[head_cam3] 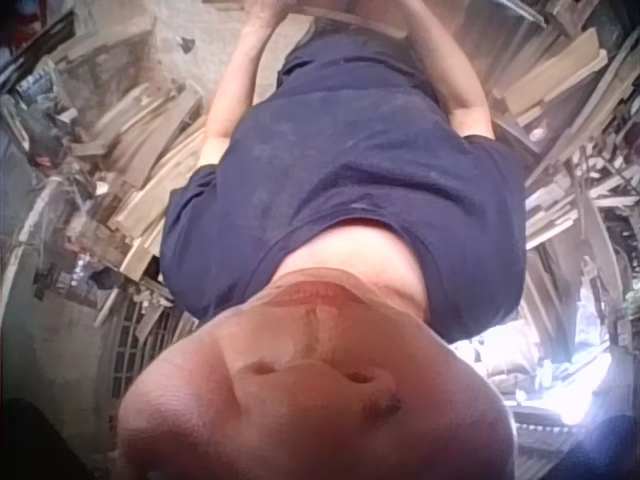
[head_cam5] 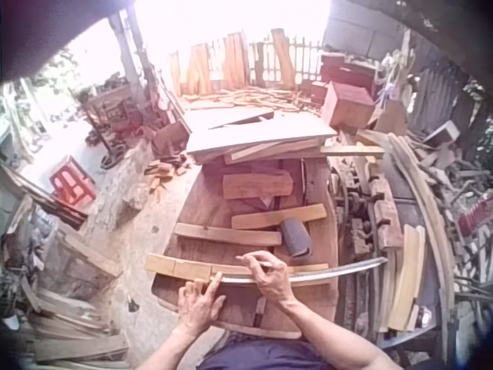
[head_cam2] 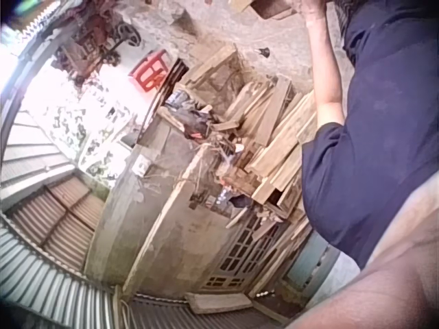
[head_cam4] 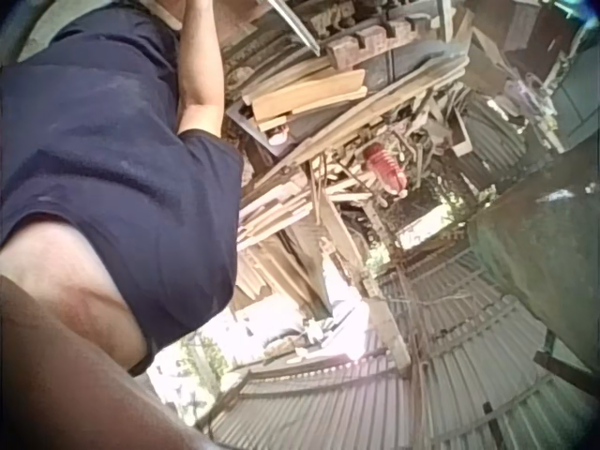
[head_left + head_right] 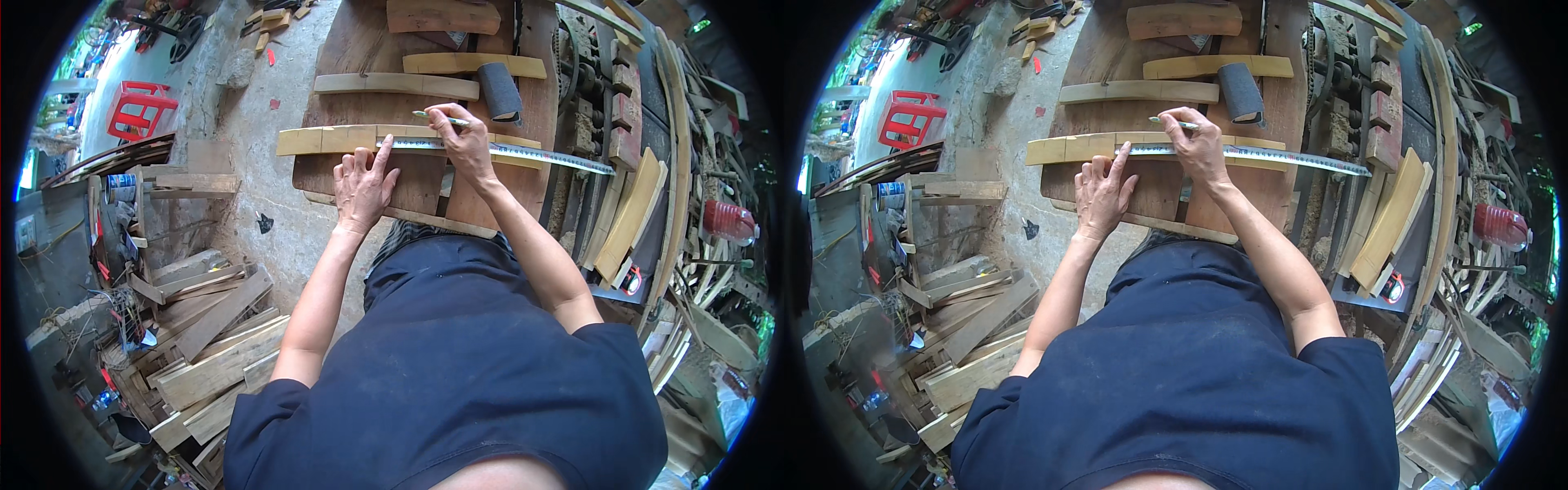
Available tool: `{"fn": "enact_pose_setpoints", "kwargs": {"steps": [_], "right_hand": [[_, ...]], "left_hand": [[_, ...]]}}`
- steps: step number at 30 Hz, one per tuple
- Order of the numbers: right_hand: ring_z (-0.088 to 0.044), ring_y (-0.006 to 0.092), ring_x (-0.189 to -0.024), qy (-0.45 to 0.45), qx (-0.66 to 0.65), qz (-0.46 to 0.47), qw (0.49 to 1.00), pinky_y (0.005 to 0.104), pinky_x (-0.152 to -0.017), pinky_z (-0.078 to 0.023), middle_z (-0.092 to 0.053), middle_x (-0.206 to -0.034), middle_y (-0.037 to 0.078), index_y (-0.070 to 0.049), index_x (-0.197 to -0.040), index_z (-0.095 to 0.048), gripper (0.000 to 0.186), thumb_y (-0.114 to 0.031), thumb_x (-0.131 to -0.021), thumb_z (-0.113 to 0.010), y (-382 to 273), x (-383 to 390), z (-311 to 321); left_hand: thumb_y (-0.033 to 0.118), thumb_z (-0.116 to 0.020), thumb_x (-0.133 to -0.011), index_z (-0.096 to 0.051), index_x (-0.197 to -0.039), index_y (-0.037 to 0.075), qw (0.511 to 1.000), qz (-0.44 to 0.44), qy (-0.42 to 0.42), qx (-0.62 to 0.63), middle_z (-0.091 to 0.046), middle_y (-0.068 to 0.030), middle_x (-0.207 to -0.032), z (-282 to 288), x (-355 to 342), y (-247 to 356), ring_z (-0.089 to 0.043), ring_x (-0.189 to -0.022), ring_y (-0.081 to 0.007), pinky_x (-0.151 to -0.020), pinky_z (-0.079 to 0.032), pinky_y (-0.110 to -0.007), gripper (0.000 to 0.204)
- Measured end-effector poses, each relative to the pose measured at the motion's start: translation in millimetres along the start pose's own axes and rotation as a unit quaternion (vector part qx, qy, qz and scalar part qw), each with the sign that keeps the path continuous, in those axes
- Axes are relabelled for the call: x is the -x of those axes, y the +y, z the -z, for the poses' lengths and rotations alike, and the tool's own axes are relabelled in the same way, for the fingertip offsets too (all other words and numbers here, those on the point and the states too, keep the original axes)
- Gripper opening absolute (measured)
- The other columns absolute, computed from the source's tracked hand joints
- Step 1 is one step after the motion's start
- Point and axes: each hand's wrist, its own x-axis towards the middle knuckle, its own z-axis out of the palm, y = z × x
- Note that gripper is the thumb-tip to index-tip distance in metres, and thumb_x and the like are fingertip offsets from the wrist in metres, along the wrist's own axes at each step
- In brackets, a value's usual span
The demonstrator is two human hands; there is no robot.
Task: Measuring and marking a wooden piece using a tape measure and a pencil.
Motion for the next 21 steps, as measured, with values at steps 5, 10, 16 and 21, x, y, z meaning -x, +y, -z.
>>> {"fn": "enact_pose_setpoints", "kwargs": {"steps": [5,10,16,21], "right_hand": [[-0.057,0.0042,-0.07,0.066,0.031,-0.016,0.997,0.0239,-0.059,-0.043,-0.072,-0.082,0.0,-0.005,-0.106,-0.078,0.027,-0.03,-0.104,-0.068,-15,1,41],[-0.063,0.0056,-0.073,0.077,0.068,-0.042,0.994,0.0228,-0.065,-0.049,-0.073,-0.082,0.001,-0.002,-0.103,-0.078,0.025,-0.025,-0.104,-0.066,-6,15,94],[-0.066,0.0075,-0.078,0.04,0.05,-0.06,0.996,0.024,-0.071,-0.053,-0.073,-0.083,0.002,0.0,-0.1,-0.077,0.026,-0.024,-0.105,-0.065,-9,29,106],[-0.07,0.0099,-0.089,-0.005,0.085,-0.072,0.994,0.0249,-0.081,-0.057,-0.074,-0.093,0.002,0.0,-0.106,-0.076,0.025,-0.022,-0.106,-0.064,-12,28,105]], "left_hand": [[0.042,-0.071,-0.093,-0.043,-0.158,0.027,1.0,0.001,0.0,-0.013,-0.048,-0.0042,-0.108,-1,3,-1,-0.05,-0.098,-0.024,-0.085,-0.04,-0.041,0.073],[0.042,-0.071,-0.094,-0.042,-0.159,0.027,1.0,-0.005,-0.002,-0.014,-0.048,-0.0049,-0.109,-2,2,-1,-0.05,-0.098,-0.0247,-0.086,-0.04,-0.041,0.073],[0.041,-0.07,-0.095,-0.042,-0.159,0.027,1.0,-0.004,-0.009,-0.003,-0.048,-0.0063,-0.11,-1,2,-2,-0.049,-0.1,-0.0258,-0.087,-0.04,-0.041,0.072],[0.04,-0.069,-0.097,-0.041,-0.16,0.027,1.0,-0.004,-0.014,-0.008,-0.049,-0.0067,-0.111,0,1,-1,-0.05,-0.101,-0.0259,-0.087,-0.041,-0.041,0.07]]}}
